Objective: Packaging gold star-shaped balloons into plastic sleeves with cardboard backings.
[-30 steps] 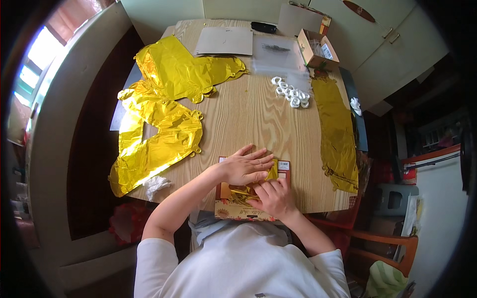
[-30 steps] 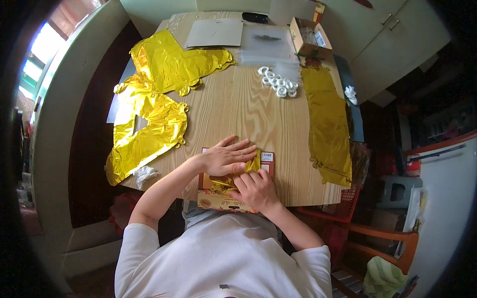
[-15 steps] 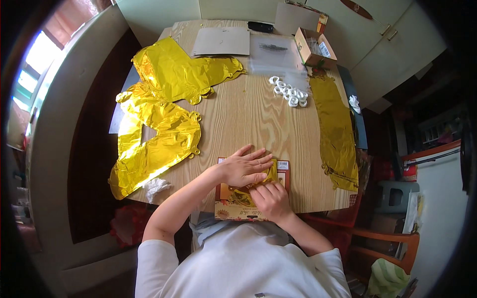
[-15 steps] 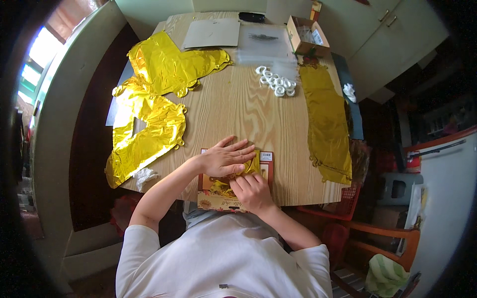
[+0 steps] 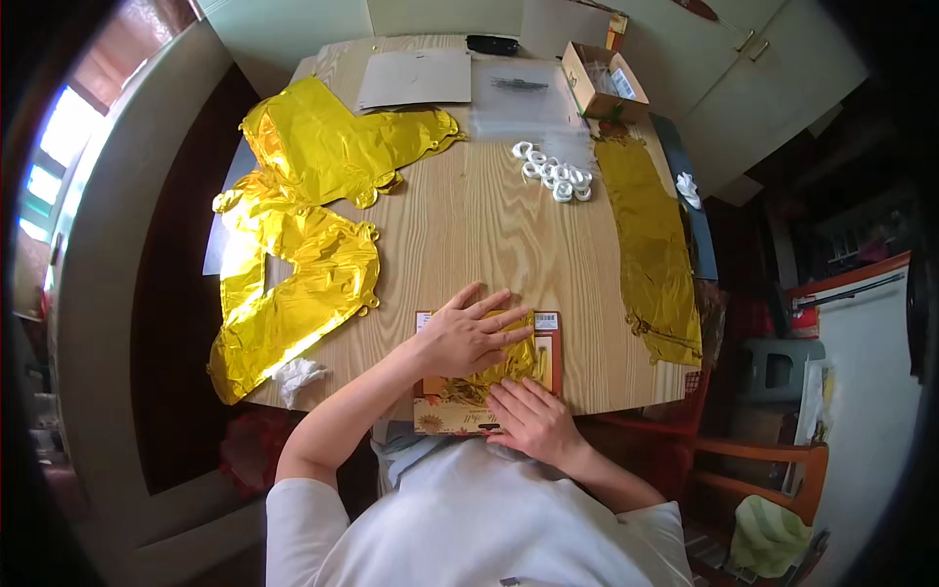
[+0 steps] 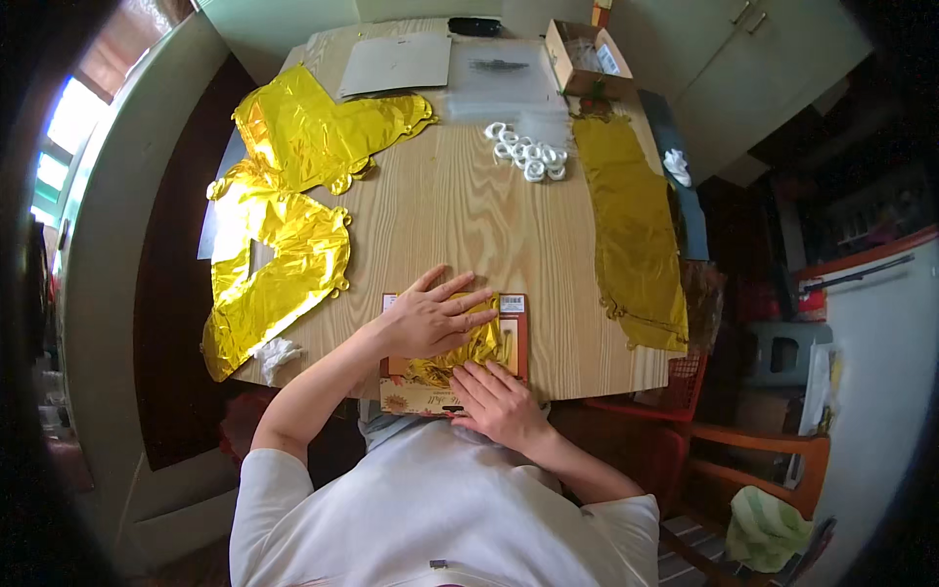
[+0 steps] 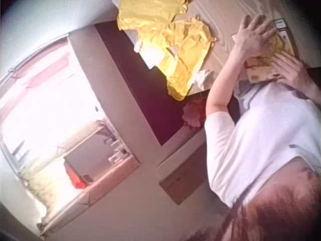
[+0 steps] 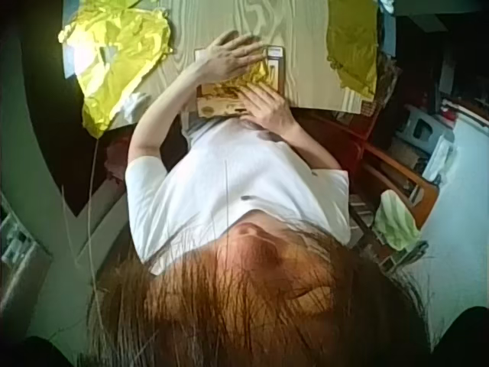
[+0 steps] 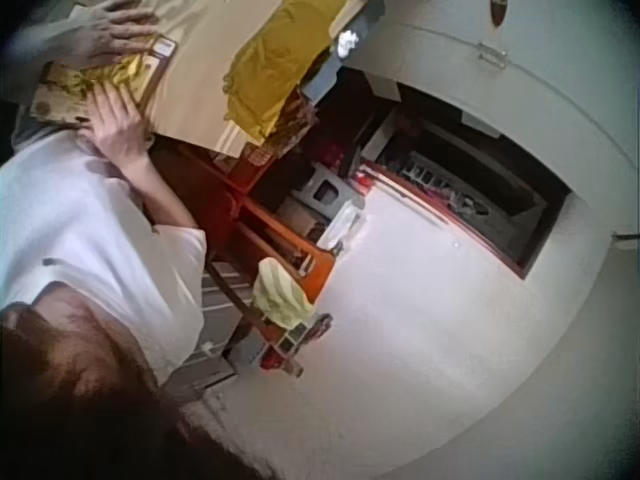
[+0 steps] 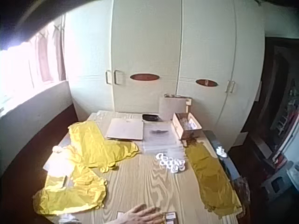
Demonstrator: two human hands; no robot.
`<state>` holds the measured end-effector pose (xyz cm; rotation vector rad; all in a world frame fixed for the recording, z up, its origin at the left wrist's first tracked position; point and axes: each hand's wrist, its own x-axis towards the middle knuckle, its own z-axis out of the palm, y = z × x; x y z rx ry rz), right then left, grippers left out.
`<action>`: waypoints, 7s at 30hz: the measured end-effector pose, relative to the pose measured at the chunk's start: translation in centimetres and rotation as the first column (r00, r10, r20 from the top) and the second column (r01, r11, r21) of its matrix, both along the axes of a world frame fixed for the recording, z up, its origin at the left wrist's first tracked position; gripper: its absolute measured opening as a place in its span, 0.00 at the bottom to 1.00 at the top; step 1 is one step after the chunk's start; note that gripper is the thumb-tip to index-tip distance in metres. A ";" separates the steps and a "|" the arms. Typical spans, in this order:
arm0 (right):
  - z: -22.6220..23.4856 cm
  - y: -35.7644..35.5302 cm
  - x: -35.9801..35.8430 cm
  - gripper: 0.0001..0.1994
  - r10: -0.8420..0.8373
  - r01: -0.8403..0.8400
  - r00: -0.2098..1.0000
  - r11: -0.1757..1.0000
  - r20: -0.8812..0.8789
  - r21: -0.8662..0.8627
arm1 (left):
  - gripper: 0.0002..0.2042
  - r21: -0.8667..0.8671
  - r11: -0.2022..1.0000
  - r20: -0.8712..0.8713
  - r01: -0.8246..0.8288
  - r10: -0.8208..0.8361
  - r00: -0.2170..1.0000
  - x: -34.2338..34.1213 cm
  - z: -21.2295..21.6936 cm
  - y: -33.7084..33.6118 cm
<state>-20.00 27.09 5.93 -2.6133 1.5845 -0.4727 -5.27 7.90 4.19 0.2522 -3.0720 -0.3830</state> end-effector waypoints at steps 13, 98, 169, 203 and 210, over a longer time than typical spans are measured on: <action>-0.6 -0.2 -0.3 0.27 -0.029 0.029 1.000 0.999 -0.003 -0.032 | 0.23 0.009 1.000 -0.008 0.011 -0.011 1.000 1.3 1.4 2.0; 1.2 -1.8 -2.7 0.20 0.009 -0.001 0.998 0.993 0.062 -0.120 | 0.34 0.007 0.964 -0.029 -0.265 0.265 0.964 0.3 0.8 2.4; 0.3 -4.0 -6.0 0.19 -0.417 0.373 0.785 0.909 0.459 0.187 | 0.19 0.598 -0.779 0.547 0.186 0.567 0.616 3.8 2.4 4.9; -0.6 -10.0 -8.1 0.60 -0.034 0.051 0.996 0.978 -0.085 0.202 | 0.55 -0.013 0.966 0.005 -0.260 0.260 0.966 2.9 2.3 0.2; 0.5 -10.1 -8.0 0.68 -0.033 0.083 0.987 0.942 -0.159 0.324 | 0.63 0.001 0.968 0.097 -0.249 0.248 0.964 3.1 3.0 -0.2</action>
